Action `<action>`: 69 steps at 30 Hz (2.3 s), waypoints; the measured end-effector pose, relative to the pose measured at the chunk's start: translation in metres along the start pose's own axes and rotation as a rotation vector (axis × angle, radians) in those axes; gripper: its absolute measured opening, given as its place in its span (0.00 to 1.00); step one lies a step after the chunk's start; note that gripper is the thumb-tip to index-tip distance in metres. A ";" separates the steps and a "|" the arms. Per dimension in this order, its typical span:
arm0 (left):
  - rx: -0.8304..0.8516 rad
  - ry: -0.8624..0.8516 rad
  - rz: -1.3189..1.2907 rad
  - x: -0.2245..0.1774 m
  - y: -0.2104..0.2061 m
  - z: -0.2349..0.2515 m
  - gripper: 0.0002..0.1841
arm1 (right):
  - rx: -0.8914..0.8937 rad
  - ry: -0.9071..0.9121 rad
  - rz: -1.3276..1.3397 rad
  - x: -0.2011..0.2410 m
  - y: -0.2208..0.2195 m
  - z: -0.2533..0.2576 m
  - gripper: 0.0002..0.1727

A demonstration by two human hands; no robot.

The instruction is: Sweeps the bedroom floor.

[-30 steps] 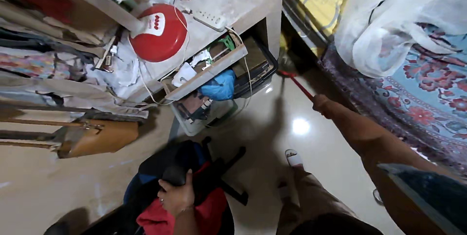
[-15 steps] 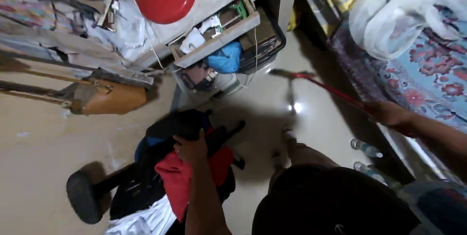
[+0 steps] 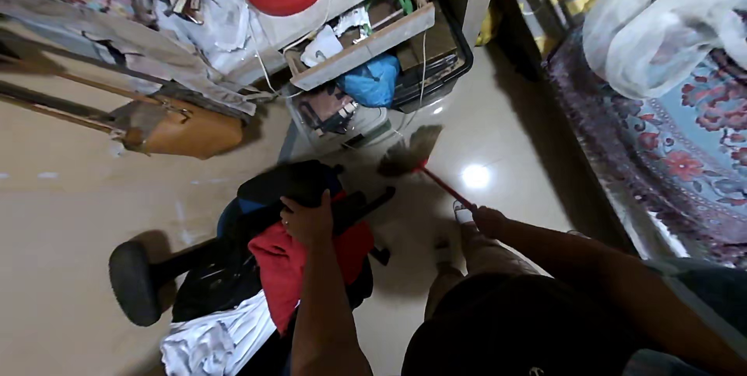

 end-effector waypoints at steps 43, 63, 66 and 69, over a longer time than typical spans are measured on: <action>-0.037 -0.188 -0.047 0.033 -0.032 -0.045 0.61 | -0.399 -0.443 0.967 -0.236 -0.126 -0.129 0.20; -0.065 -0.214 0.011 0.031 -0.031 -0.069 0.58 | -0.193 -0.172 0.857 -0.246 -0.220 -0.229 0.35; -0.081 -0.203 0.025 0.032 -0.031 -0.071 0.58 | -0.335 -0.276 0.896 -0.284 -0.196 -0.171 0.30; -0.098 -0.202 0.012 0.030 -0.033 -0.075 0.57 | -0.392 -0.363 1.106 -0.311 -0.167 -0.082 0.23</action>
Point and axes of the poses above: each hand's wrist, its own z-axis towards the middle knuckle, its own y-axis out of the back of the hand, x = y × z, the point moved 8 cm from there along z, towards the middle knuckle, and after that the axes turned 7 degrees about -y, right-handed, at the moved point
